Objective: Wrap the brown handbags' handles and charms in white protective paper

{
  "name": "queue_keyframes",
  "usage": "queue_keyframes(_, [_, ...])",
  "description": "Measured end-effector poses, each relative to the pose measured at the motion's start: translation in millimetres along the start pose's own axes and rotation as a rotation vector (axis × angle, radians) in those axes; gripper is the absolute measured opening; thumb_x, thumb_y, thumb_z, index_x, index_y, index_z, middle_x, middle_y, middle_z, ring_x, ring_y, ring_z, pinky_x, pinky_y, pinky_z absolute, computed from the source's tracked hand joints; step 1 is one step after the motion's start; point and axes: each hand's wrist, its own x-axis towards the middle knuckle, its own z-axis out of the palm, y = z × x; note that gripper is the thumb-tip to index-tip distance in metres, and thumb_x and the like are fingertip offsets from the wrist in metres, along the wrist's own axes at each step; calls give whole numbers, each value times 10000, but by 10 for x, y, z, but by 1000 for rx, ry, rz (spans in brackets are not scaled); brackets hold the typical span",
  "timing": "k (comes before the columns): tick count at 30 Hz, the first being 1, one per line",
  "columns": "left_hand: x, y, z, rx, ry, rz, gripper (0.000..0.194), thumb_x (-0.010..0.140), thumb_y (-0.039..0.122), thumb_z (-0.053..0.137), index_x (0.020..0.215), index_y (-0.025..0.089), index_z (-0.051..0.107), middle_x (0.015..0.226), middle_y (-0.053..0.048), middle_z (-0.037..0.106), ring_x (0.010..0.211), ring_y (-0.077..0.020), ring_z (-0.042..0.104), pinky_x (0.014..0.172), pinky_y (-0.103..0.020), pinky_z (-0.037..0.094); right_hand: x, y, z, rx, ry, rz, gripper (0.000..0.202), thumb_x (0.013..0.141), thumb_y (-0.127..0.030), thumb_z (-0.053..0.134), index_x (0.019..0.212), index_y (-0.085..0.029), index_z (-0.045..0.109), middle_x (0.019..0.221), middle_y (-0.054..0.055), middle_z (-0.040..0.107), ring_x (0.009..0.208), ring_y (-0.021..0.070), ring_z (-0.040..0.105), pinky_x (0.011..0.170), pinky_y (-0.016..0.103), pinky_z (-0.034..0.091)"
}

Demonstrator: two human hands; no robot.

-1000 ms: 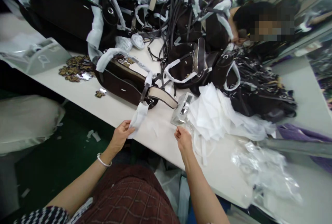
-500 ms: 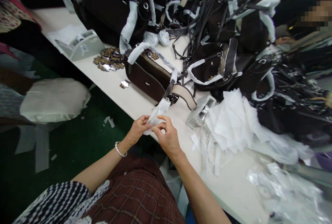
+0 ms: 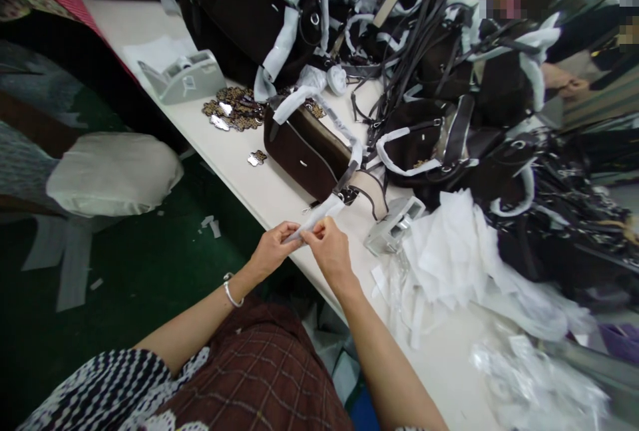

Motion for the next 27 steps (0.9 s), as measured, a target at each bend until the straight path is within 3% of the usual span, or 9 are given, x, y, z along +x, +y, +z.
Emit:
queue_keyframes(4, [5, 34, -25, -84, -15, -44, 317, 758, 312, 752, 1012, 151, 654, 966, -61, 728, 880, -203, 667, 790, -285, 490, 18, 40, -37, -235, 108, -12, 361, 694, -527, 754, 721, -243, 533, 593, -34, 572, 539, 146, 493, 565, 278, 291])
queue_keyframes(6, [12, 10, -35, -193, -46, -96, 364, 727, 314, 779, 1018, 143, 646, 950, -64, 733, 828, -194, 671, 745, -277, 495, 21, 128, -33, -228, 152, -27, 394, 678, -561, 763, 712, -245, 530, 578, -41, 549, 527, 140, 472, 563, 277, 287])
queue_keyframes(10, [28, -47, -47, -427, -64, -217, 479, 657, 335, 839, 1032, 134, 618, 941, -65, 729, 737, -159, 665, 667, -246, 490, -11, 416, -17, 66, 197, -6, 409, 673, -563, 767, 752, -240, 529, 615, -46, 578, 554, 140, 526, 567, 269, 376])
queue_keyframes(14, [40, -29, -46, -504, -25, -254, 595, 598, 336, 874, 1064, 155, 552, 878, -43, 715, 677, -148, 653, 620, -240, 489, -92, 605, 4, 372, 189, 223, 416, 662, -539, 773, 796, -216, 548, 648, -23, 634, 541, 148, 582, 531, 274, 438])
queue_keyframes(16, [40, -11, -33, -475, -32, -223, 669, 625, 360, 860, 1161, 177, 505, 872, -37, 714, 676, -158, 659, 612, -245, 487, -124, 581, 59, 568, 95, 287, 427, 679, -534, 759, 886, -198, 596, 755, 17, 694, 622, 165, 638, 561, 279, 478])
queue_keyframes(20, [38, -29, 2, -348, -56, -136, 748, 724, 423, 792, 1320, 184, 407, 891, -48, 720, 721, -173, 672, 647, -250, 480, -117, 405, 229, 836, -68, 245, 440, 690, -473, 777, 1007, -183, 680, 977, 49, 728, 858, 185, 660, 749, 304, 518])
queue_keyframes(24, [59, -90, 18, -181, -39, -99, 742, 787, 428, 741, 1373, 167, 368, 869, -52, 726, 746, -182, 672, 696, -270, 485, -68, 271, 345, 948, -79, 312, 372, 644, -386, 832, 912, -155, 717, 900, 39, 739, 818, 173, 649, 813, 312, 506])
queue_keyframes(27, [83, -96, 47, -94, -16, -69, 781, 799, 408, 731, 1434, 173, 342, 928, -67, 744, 854, -212, 685, 780, -296, 492, -28, 187, 443, 1054, -51, 347, 446, 626, -350, 848, 1005, -169, 698, 970, 52, 743, 847, 185, 672, 828, 323, 523])
